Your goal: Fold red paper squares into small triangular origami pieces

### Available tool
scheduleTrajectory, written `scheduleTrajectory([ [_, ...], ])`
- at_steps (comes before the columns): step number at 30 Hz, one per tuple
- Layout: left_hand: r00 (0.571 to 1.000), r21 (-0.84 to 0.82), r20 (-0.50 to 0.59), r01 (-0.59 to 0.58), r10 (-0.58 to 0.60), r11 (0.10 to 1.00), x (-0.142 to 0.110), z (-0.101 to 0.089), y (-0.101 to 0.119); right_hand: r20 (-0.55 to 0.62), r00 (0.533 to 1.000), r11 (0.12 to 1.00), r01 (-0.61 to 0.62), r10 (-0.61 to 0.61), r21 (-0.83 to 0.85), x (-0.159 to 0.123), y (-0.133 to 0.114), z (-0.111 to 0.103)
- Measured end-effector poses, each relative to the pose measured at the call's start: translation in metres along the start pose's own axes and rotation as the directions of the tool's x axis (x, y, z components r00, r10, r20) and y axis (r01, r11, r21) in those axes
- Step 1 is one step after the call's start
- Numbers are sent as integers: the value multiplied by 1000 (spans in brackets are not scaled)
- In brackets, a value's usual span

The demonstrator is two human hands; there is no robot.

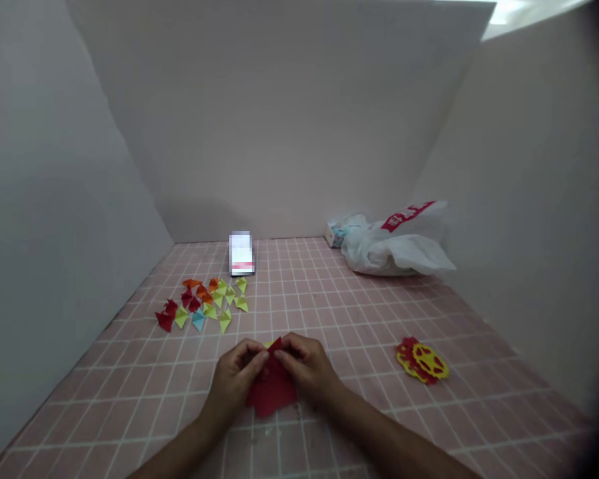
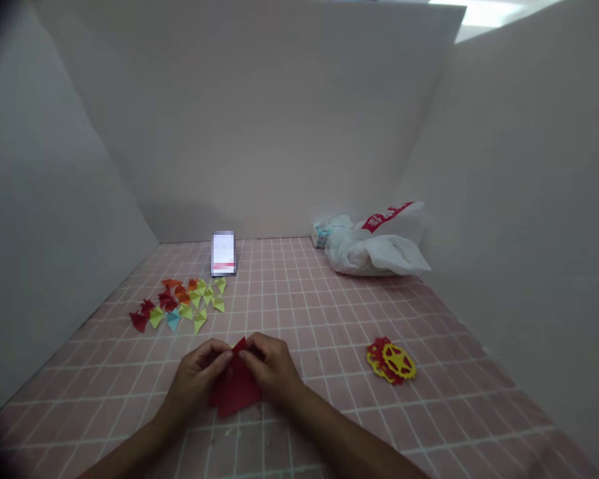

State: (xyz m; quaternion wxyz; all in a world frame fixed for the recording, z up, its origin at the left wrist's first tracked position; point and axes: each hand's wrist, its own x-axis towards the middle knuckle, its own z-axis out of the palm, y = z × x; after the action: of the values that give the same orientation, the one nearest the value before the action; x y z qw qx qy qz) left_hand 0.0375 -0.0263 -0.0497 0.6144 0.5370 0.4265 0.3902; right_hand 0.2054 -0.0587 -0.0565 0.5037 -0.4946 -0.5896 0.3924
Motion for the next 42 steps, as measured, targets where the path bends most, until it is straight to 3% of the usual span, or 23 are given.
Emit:
scheduleTrajectory([
  [4,997,-37,18,75,-75,996,2,1,1,18,997,979,-76,74,188,0,1,-2],
  [8,986,-137,38,169,-165,976,4,1,-4,118,974,868,-226,194,442,-1,5,1],
  [13,983,-191,64,182,-173,965,5,1,-1,186,964,777,-262,187,572,-2,2,3],
  [26,990,-174,78,132,-120,976,1,3,8,217,948,716,-320,235,621,-6,-4,4],
  [35,988,-159,103,128,-113,979,0,0,6,242,944,731,-327,223,600,-6,-2,3],
  [42,977,-259,147,191,-157,947,0,1,3,240,937,724,-348,253,595,-7,-1,2],
])
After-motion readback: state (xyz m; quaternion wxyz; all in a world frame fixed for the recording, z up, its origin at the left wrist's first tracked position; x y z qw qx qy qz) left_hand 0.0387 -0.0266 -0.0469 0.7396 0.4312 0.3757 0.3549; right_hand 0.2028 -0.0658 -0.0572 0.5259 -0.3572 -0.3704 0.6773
